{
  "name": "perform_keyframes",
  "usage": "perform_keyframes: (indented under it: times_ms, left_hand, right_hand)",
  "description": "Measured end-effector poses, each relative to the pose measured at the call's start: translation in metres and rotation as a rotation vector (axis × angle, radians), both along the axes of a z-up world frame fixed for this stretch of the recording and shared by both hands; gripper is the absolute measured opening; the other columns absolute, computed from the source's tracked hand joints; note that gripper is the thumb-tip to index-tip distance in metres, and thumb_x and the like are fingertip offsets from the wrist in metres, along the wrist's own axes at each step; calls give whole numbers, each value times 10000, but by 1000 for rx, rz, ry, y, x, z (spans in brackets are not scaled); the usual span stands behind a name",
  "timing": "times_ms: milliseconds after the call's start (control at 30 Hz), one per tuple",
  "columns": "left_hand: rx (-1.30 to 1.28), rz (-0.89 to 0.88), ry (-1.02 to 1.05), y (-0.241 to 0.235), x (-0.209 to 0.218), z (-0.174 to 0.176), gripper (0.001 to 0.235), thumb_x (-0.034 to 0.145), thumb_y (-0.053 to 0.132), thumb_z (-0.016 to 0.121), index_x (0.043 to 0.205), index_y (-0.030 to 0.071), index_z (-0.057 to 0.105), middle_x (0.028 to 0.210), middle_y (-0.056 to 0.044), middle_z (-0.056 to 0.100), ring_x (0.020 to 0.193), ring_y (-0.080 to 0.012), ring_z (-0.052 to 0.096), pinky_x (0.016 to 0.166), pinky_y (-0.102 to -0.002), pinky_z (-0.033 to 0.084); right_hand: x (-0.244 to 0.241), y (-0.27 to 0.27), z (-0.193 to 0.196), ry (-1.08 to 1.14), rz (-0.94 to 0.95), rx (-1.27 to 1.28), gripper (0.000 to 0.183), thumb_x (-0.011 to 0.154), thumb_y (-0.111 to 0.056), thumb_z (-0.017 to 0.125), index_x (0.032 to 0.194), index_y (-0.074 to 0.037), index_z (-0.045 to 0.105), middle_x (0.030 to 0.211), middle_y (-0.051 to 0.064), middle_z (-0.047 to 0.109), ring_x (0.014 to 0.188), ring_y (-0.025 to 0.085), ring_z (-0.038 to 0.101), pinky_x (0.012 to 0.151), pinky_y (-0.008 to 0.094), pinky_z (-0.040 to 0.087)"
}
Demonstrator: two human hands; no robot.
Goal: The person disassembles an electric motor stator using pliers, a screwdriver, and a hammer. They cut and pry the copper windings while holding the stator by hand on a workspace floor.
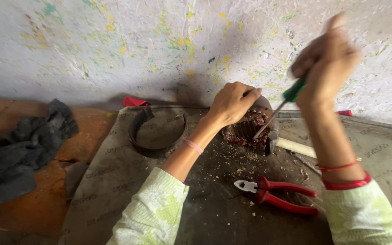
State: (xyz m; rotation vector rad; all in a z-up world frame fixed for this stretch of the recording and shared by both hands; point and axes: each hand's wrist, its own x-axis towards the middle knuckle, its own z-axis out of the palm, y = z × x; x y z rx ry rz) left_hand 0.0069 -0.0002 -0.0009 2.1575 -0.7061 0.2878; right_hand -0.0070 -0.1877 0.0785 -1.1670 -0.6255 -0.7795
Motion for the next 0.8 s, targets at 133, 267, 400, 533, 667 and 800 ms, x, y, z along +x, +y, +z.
perform_keyframes:
  times_ms: [133,267,400,533,667,800]
  left_hand:
    - [-2,7,-36,5,2,0,542,1045,427,510,650,99,684,429,25,382,399,-106,289,446,-354,244]
    - [0,24,-33,3,-2,3,451,1018,408,515,709,136,699,409,7,415,379,-128,325,435,-371,259]
    - [-2,43,-78,2,-7,9,493,1003,394,527,644,88,671,413,-14,449,384,-152,389,455,-393,305]
    - [27,65,-58,1,-9,11,508,1011,392,535,645,67,672,426,-39,460,402,-178,404,477,-415,325]
    - [12,64,-32,-2,-13,16,450,993,382,535,704,92,722,412,-45,485,380,-176,421,464,-415,337]
    - [39,81,-23,-2,-14,17,465,997,383,543,708,80,745,413,-48,483,378,-174,410,462,-414,329]
  right_hand:
    - [-5,-49,3,-111,-6,211,580,1163,-334,593,694,-69,379,572,71,373,471,209,456,463,379,370]
    - [8,-44,-3,-236,-55,323,599,1149,-335,642,707,-52,355,593,104,393,483,237,475,424,417,399]
    - [6,-22,-4,-256,-130,218,652,1156,-422,640,691,-64,356,558,89,397,426,193,462,403,365,397]
    - [7,-23,-1,-207,-128,145,619,1126,-402,614,695,-65,326,573,96,396,457,211,488,411,356,416]
    - [13,-28,-4,-177,-104,155,608,1112,-394,617,699,-64,317,583,95,390,467,220,482,420,359,406]
    - [14,-29,-5,-161,-100,208,611,1113,-407,622,712,-63,314,582,90,381,463,215,462,417,363,385]
